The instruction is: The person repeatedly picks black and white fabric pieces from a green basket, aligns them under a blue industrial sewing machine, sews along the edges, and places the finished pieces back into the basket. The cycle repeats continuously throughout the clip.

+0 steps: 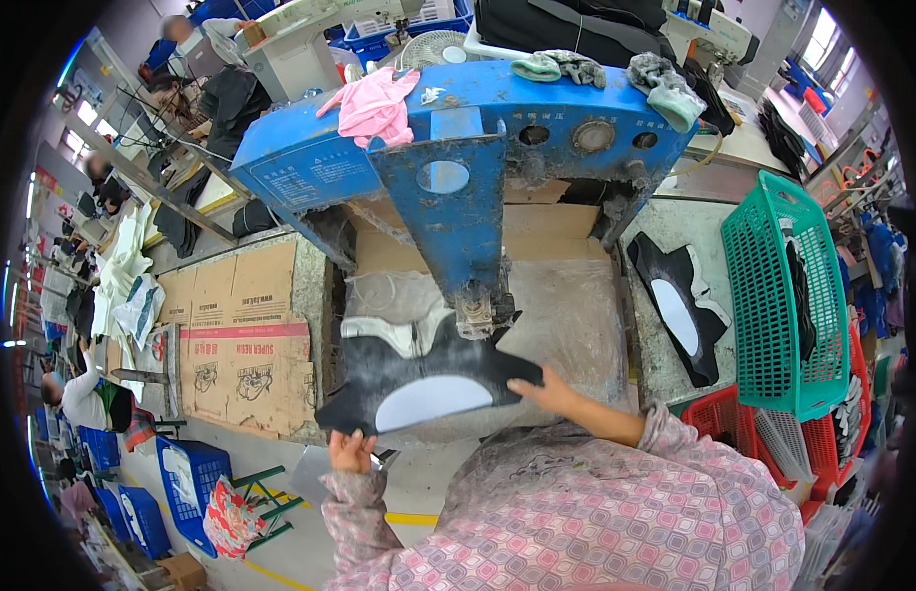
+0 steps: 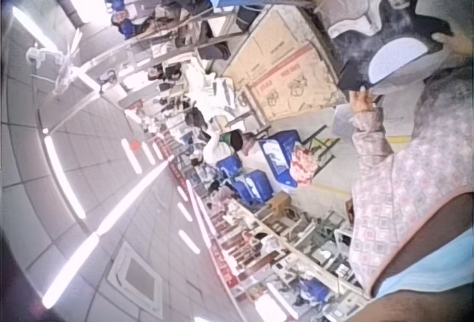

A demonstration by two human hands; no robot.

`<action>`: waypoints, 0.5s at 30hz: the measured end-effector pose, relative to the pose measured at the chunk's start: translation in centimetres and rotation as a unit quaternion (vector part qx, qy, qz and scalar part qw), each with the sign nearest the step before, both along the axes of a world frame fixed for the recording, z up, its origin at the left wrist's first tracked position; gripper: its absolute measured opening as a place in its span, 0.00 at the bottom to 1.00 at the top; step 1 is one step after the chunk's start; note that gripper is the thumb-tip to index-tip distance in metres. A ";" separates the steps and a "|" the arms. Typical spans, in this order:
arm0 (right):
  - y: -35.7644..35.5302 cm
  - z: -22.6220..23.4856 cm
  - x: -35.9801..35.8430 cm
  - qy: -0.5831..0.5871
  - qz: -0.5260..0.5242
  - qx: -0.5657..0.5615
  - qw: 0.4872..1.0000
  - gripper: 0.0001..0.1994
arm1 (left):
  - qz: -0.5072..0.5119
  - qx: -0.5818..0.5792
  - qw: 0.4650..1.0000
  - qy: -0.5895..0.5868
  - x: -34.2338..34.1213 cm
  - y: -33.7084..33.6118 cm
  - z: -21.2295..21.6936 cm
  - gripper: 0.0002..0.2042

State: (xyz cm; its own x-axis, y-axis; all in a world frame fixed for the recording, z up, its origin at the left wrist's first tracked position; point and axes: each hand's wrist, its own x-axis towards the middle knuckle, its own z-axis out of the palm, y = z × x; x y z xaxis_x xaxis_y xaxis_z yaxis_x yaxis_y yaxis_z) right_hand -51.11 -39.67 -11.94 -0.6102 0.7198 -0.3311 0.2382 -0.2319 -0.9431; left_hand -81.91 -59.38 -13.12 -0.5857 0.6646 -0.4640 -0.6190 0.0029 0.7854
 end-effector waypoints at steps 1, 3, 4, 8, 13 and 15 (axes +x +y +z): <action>-0.8 -0.2 0.3 0.018 0.018 0.018 1.000 0.19 | -0.003 -0.012 1.000 0.009 0.1 -0.6 0.1 0.16; -1.5 -0.9 0.1 -0.012 0.034 -0.007 0.999 0.20 | -0.005 -0.032 0.999 -0.019 0.1 -1.2 0.2 0.16; -1.6 -1.3 -0.2 0.036 0.018 0.020 0.999 0.20 | -0.016 0.009 1.000 -0.014 -0.2 -1.1 0.1 0.15; -0.6 -1.1 0.2 0.046 -0.019 0.078 0.996 0.22 | -0.020 0.034 0.999 0.014 -0.6 1.9 -1.0 0.13; 0.1 2.1 4.9 0.008 -0.071 -0.036 0.997 0.19 | -0.119 0.055 0.990 -0.049 1.6 4.3 -3.8 0.13; -0.1 2.8 5.2 0.059 -0.087 -0.027 0.994 0.16 | -0.105 0.025 0.991 -0.074 2.1 3.3 -3.9 0.16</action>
State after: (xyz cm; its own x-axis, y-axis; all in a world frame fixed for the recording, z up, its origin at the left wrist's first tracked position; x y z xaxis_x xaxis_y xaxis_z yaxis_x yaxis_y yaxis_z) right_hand -45.91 -39.78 -9.12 -0.5154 0.8008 -0.3052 0.0792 -0.3101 -0.9474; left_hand -79.85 -56.09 -16.98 -0.3600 0.7884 -0.4988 -0.7175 0.1078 0.6881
